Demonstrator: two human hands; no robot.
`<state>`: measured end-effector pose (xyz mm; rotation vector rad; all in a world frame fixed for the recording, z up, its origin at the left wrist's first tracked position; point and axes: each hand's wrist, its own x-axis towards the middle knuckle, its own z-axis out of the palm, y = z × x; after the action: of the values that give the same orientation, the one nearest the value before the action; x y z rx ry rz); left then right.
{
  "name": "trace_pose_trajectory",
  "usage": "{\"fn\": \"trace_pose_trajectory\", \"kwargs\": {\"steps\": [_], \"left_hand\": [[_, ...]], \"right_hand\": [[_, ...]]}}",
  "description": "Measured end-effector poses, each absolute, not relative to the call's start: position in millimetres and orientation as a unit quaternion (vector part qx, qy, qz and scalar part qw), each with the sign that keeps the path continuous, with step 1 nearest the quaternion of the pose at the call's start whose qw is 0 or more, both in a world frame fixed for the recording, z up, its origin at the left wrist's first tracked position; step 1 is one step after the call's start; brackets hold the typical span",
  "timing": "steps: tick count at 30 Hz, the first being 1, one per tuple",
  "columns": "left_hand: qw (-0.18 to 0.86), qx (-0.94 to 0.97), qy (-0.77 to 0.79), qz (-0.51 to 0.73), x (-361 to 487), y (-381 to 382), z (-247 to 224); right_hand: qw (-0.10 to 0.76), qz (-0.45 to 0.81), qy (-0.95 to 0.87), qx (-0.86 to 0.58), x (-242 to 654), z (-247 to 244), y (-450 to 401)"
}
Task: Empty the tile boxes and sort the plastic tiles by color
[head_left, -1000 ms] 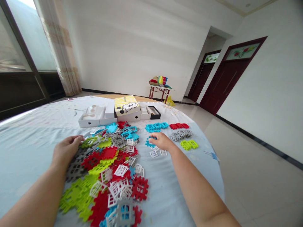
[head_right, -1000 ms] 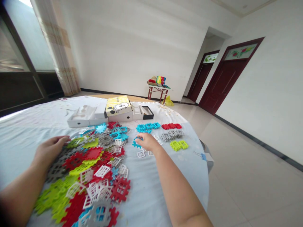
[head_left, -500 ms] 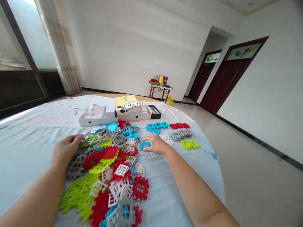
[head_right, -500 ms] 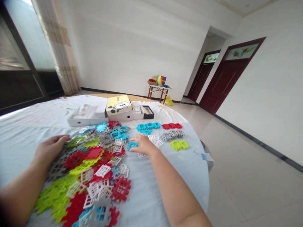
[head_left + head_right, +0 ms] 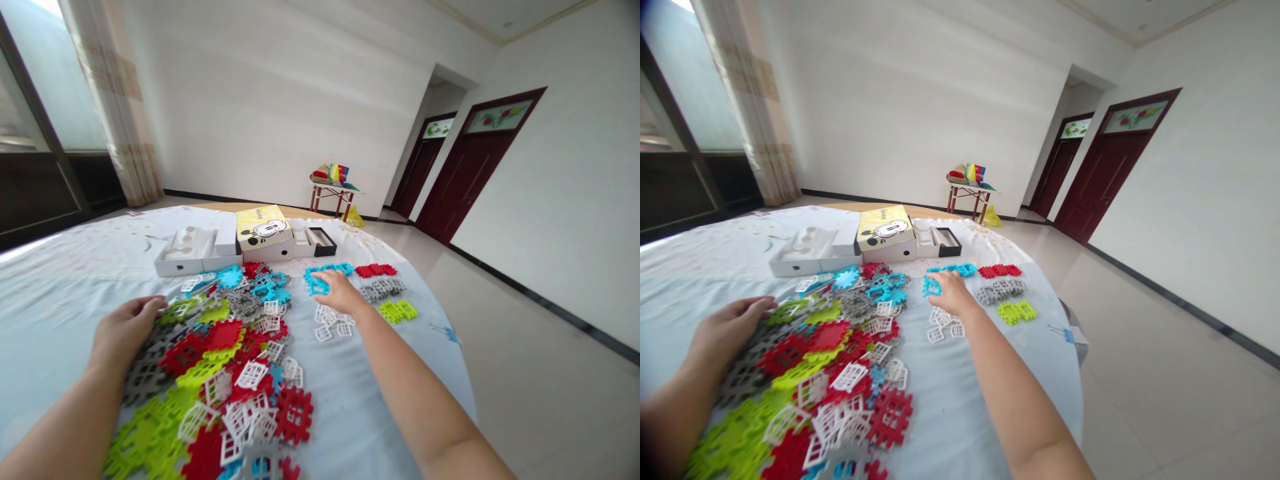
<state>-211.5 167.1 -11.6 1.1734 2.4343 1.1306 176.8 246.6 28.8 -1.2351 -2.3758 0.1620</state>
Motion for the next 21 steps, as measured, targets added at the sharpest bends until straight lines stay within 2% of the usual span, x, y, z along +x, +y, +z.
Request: {"fn": "trace_pose_trajectory", "kwargs": {"steps": [11, 17, 21], "left_hand": [[0.117, 0.39, 0.83, 0.381, -212, 168, -11], [0.13, 0.386, 0.825, 0.391, -210, 168, -11], [0.132, 0.385, 0.826, 0.391, -208, 167, -10]], "right_hand": [[0.081, -0.011, -0.809, -0.583, 199, 34, 337], [0.07, 0.002, -0.813, -0.578, 194, 26, 352], [0.114, 0.005, -0.822, -0.558, 193, 26, 336]]}}
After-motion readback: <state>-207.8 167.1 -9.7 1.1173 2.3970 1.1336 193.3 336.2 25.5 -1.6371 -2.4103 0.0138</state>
